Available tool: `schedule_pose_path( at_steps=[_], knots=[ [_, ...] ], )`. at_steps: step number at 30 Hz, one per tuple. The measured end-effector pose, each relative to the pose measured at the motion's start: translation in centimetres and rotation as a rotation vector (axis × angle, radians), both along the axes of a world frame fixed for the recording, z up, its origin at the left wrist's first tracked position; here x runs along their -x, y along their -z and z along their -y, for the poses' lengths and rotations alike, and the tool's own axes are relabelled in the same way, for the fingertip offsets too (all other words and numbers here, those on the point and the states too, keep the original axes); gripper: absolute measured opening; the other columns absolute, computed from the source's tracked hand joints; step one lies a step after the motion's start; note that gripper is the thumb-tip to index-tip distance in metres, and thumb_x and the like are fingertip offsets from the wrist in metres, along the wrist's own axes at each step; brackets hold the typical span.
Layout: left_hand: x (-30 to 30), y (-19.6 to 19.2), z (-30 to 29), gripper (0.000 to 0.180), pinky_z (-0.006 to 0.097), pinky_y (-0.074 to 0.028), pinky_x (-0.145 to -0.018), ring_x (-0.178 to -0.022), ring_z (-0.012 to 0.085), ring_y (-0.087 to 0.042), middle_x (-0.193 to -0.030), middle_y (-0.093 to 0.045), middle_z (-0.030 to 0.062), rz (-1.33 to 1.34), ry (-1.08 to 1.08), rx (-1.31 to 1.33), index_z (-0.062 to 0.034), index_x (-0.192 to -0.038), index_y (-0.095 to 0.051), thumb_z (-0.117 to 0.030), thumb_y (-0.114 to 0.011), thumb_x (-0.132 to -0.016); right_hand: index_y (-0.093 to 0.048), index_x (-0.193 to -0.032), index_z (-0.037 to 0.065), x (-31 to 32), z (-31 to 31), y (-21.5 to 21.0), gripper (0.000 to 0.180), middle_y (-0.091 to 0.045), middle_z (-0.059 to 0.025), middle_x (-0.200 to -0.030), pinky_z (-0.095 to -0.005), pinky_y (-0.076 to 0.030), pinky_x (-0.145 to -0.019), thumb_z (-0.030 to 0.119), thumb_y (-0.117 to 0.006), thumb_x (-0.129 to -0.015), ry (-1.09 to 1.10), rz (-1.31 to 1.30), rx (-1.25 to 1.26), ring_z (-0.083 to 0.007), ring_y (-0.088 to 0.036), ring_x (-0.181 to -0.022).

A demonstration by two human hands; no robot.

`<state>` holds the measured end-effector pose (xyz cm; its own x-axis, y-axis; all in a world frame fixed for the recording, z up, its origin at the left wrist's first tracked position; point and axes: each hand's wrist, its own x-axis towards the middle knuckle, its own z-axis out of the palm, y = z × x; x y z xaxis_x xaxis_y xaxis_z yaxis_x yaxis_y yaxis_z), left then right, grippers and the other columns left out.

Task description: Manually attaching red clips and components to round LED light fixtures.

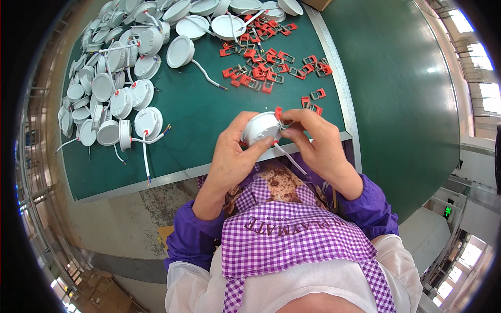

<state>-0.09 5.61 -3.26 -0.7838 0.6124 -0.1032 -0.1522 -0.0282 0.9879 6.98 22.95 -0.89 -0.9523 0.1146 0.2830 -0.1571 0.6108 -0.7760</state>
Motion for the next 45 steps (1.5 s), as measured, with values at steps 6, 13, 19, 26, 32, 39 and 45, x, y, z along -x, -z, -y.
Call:
schedule_pose_path(
  at_steps=[6,13,19,26,32,39,45],
  knots=[
    [-0.6,-2.1,-0.7,0.027,0.028,-0.05,-0.07,-0.081,0.0106,-0.061,-0.09,-0.065,0.0063,-0.106,0.011,0.093,-0.0039,-0.111,-0.059,-0.005,-0.067,-0.085,-0.056,-0.12,0.001,0.2,-1.3,-2.7,0.041,-0.066,-0.0138,-0.105,-0.0291,-0.054,-0.071,0.002,-0.07,-0.081,-0.001,0.333,0.355,-0.0186,-0.07,-0.082],
    [-0.1,-2.2,-0.5,0.029,0.028,-0.051,-0.071,-0.082,0.0114,-0.062,-0.09,-0.066,0.0078,-0.095,0.088,0.081,-0.0032,-0.111,-0.058,-0.008,-0.068,-0.084,-0.055,-0.12,-0.002,1.6,-2.4,-2.1,0.04,-0.067,-0.014,-0.099,-0.0269,-0.054,-0.07,0.003,-0.07,-0.083,-0.093,0.392,0.414,-0.0174,-0.069,-0.085],
    [4.8,-1.1,-0.8,0.041,0.031,-0.046,-0.089,-0.107,0.0157,-0.056,-0.12,-0.059,0.01,-0.316,-0.095,0.048,-0.0036,-0.125,-0.055,-0.011,-0.067,-0.087,-0.056,-0.117,-0.002,6.5,-5.6,-2.5,0.033,-0.066,-0.0081,-0.091,-0.0272,-0.054,-0.066,0.013,-0.065,-0.089,-0.075,0.357,0.496,-0.0129,-0.065,-0.076],
    [16.2,2.4,1.5,0.065,0.048,-0.036,-0.105,-0.124,0.0431,-0.044,-0.136,-0.044,0.0269,-0.955,-0.526,0.802,-0.0128,-0.134,-0.052,0.009,-0.053,-0.072,-0.057,-0.111,-0.005,18.0,-13.8,-11.0,0.029,-0.065,-0.011,-0.096,-0.0267,-0.054,-0.074,0.018,-0.06,-0.094,0.08,-0.242,0.698,-0.0154,-0.065,-0.085],
    [17.2,4.4,2.5,0.065,0.047,-0.038,-0.104,-0.13,0.0413,-0.04,-0.146,-0.032,0.0244,-1.015,-0.473,1.019,-0.0248,-0.136,-0.051,0.004,-0.06,-0.078,-0.068,-0.091,0.003,12.1,-11.1,-6.3,0.015,-0.065,-0.0017,-0.077,-0.0257,-0.05,-0.063,0.017,-0.061,-0.091,-0.014,0.171,0.159,-0.0097,-0.062,-0.068],
    [17.2,4.5,1.4,0.054,0.05,-0.041,-0.099,-0.127,0.0408,-0.043,-0.145,-0.038,0.0188,-0.971,-0.398,0.972,-0.0161,-0.132,-0.053,-0.014,-0.067,-0.081,-0.062,-0.101,0.003,4.4,-10.2,0.4,0.022,-0.062,-0.0139,-0.102,-0.038,-0.05,-0.076,0.002,-0.065,-0.079,-0.071,0.312,-0.527,-0.0345,-0.062,-0.088],
    [14.5,3.5,1.7,0.049,0.048,-0.042,-0.094,-0.111,0.0387,-0.05,-0.124,-0.055,0.0139,-1.079,-0.39,0.868,-0.0051,-0.12,-0.056,-0.009,-0.072,-0.074,-0.053,-0.099,0.003,4.3,-10.2,0.4,0.017,-0.06,-0.016,-0.097,-0.0444,-0.048,-0.075,0.002,-0.059,-0.083,-0.171,0.466,-0.617,-0.037,-0.061,-0.09]
  ],
)
